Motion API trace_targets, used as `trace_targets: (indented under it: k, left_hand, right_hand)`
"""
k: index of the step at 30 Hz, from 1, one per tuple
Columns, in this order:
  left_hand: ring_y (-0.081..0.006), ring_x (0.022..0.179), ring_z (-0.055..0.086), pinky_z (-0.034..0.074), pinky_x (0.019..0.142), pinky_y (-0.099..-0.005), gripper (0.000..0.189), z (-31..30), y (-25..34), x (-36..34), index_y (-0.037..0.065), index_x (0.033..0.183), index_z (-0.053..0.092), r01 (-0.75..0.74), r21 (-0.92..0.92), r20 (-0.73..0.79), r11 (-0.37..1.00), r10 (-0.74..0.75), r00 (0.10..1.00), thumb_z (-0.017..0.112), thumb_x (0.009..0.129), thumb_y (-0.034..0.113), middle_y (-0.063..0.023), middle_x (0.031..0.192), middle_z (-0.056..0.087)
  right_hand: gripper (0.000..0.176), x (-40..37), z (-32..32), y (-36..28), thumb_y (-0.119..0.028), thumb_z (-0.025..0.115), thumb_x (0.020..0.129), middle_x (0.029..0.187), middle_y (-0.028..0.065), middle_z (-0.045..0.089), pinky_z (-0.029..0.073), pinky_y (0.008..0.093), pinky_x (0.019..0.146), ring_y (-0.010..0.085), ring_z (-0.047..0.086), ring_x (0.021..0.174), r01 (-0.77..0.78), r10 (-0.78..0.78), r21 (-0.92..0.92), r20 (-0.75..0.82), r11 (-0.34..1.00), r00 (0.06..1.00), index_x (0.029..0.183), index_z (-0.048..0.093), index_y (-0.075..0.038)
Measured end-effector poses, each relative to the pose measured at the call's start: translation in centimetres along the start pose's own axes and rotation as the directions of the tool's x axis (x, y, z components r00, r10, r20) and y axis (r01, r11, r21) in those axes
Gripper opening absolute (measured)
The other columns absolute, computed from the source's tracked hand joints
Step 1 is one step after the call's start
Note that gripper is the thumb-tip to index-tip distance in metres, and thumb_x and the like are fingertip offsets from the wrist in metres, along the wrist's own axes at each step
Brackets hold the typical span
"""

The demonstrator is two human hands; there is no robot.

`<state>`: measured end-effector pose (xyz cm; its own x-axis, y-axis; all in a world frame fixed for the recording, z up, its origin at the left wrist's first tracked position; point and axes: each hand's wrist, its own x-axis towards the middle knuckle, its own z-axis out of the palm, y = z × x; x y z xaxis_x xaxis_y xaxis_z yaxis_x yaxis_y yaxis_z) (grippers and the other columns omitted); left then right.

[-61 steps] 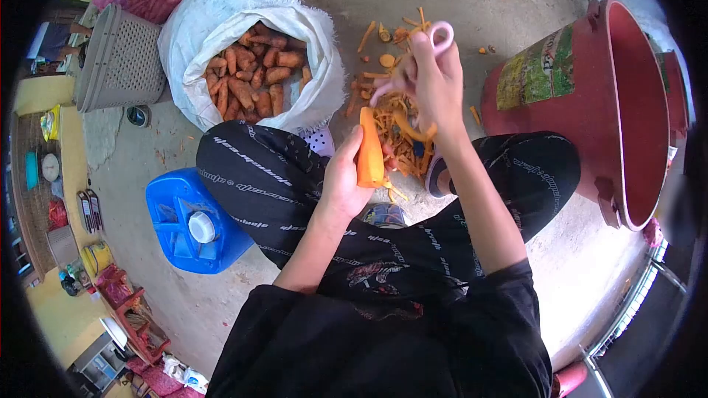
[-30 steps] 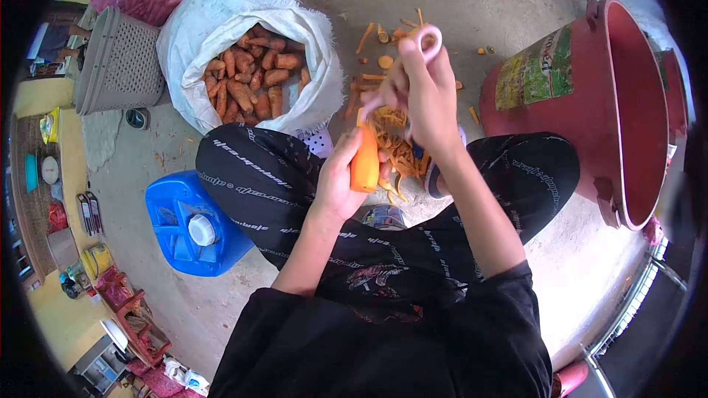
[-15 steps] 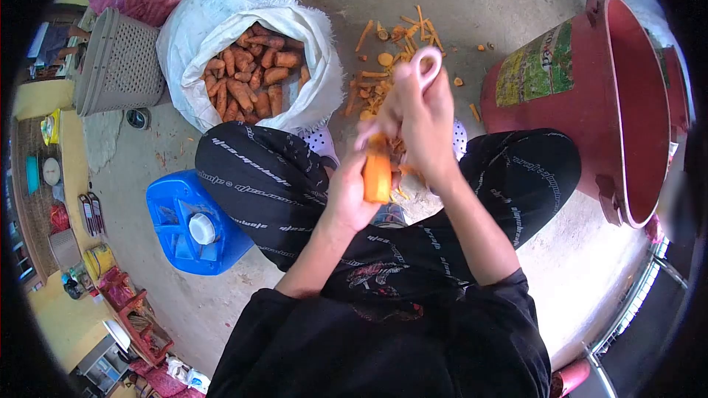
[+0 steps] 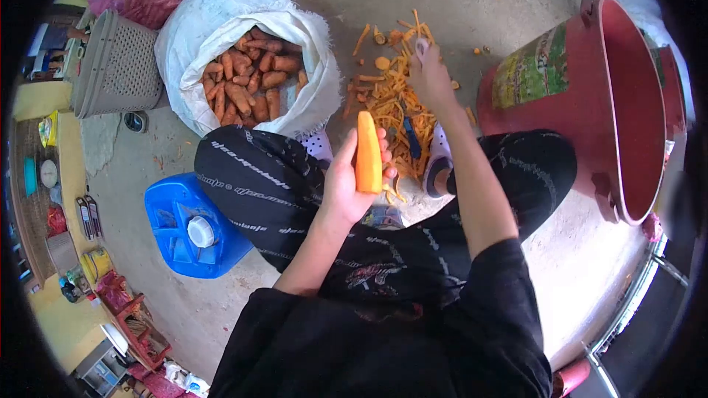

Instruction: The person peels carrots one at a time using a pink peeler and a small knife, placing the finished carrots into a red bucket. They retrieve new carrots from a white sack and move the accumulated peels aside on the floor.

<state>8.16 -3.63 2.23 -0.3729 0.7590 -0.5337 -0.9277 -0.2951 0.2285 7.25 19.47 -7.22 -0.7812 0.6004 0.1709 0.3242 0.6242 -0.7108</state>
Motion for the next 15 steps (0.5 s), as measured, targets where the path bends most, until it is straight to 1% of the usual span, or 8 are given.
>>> trace_targets:
  k: [2,3,5,8,10,11,14,15]
  left_hand:
    - [-0.0138,0.076,0.05,0.042,0.067,-0.0305,0.037,-0.4,0.1,-0.2,0.005,0.108,0.054,-0.01,0.002,-0.009,1.0,0.01,1.0,0.042,0.097,0.039,-0.0022,0.086,0.053]
    - [-0.0138,0.076,0.051,0.043,0.067,-0.0305,0.037,-0.8,0.2,0.0,0.005,0.108,0.054,-0.026,0.017,0.005,1.0,0.026,1.0,0.043,0.097,0.039,-0.0025,0.087,0.054]
    - [-0.0138,0.076,0.052,0.043,0.067,-0.0304,0.035,-0.5,0.3,0.6,0.006,0.108,0.054,-0.058,0.022,-0.001,0.998,0.058,0.998,0.046,0.096,0.038,-0.0031,0.089,0.055]
    - [-0.0141,0.077,0.053,0.044,0.069,-0.0297,0.035,0.0,0.8,0.6,0.007,0.108,0.055,-0.108,0.044,-0.074,0.993,0.111,0.991,0.047,0.096,0.039,-0.0039,0.092,0.057]
    - [-0.0144,0.08,0.054,0.044,0.071,-0.0283,0.039,-0.3,0.8,0.9,0.009,0.11,0.055,-0.135,0.106,-0.079,0.985,0.144,0.986,0.044,0.096,0.043,-0.0043,0.093,0.058]
    - [-0.0147,0.083,0.055,0.044,0.074,-0.0286,0.038,-1.5,0.8,1.3,0.01,0.11,0.055,-0.109,0.023,0.029,0.994,0.108,0.994,0.045,0.095,0.043,-0.0047,0.096,0.059]
    - [-0.0157,0.086,0.056,0.044,0.077,-0.0295,0.037,0.3,0.6,0.5,0.01,0.109,0.056,-0.083,0.008,0.083,0.997,0.082,0.993,0.046,0.095,0.043,-0.0048,0.095,0.059]
    - [-0.0171,0.084,0.057,0.045,0.075,-0.0311,0.037,0.5,0.4,0.2,0.009,0.109,0.055,-0.101,-0.003,0.167,0.995,0.1,0.981,0.046,0.095,0.041,-0.0056,0.097,0.059]
  right_hand:
    - [0.021,-1.3,0.0,-1.1,-0.023,0.043,0.097,0.068,0.0131,0.051,0.053,0.0419,0.057,0.0206,0.055,0.051,-0.139,0.136,0.179,0.025,0.974,0.99,0.092,0.042,-0.003]
    - [0.019,-1.8,-0.6,-2.6,-0.022,0.045,0.097,0.066,0.0116,0.051,0.051,0.04,0.053,0.0197,0.053,0.049,-0.181,0.187,0.478,0.037,0.859,0.982,0.093,0.041,-0.004]
    - [0.016,-1.6,-3.5,-7.3,-0.02,0.048,0.096,0.063,0.0086,0.049,0.048,0.0362,0.047,0.018,0.051,0.047,-0.187,0.254,0.898,0.087,0.399,0.963,0.093,0.038,-0.008]
    - [0.019,-4.2,-7.1,-14.6,-0.022,0.049,0.096,0.06,-0.0015,0.034,0.04,0.0273,0.041,0.0071,0.036,0.045,-0.271,0.311,0.962,0.252,0.018,0.916,0.09,0.036,-0.01]
    - [0.018,-5.7,-7.4,-16.5,-0.02,0.049,0.096,0.057,-0.001,0.034,0.032,0.025,0.037,0.0074,0.035,0.042,-0.332,0.295,0.943,0.313,0.014,0.903,0.09,0.035,-0.01]
    - [0.017,-6.4,-7.7,-17.1,-0.019,0.048,0.096,0.058,-0.001,0.035,0.027,0.023,0.037,0.0071,0.033,0.041,-0.392,0.269,0.919,0.387,-0.037,0.882,0.091,0.035,-0.01]
    - [0.013,-7.4,-6.4,-16.8,-0.019,0.045,0.098,0.062,-0.002,0.033,0.028,0.0219,0.039,0.0055,0.03,0.045,-0.336,0.117,0.939,0.326,0.071,0.938,0.093,0.035,-0.011]
    - [0.013,-7.4,-6.3,-16.7,-0.019,0.045,0.098,0.062,-0.0019,0.034,0.028,0.0219,0.039,0.0055,0.03,0.045,-0.342,0.137,0.935,0.328,0.095,0.935,0.093,0.035,-0.011]
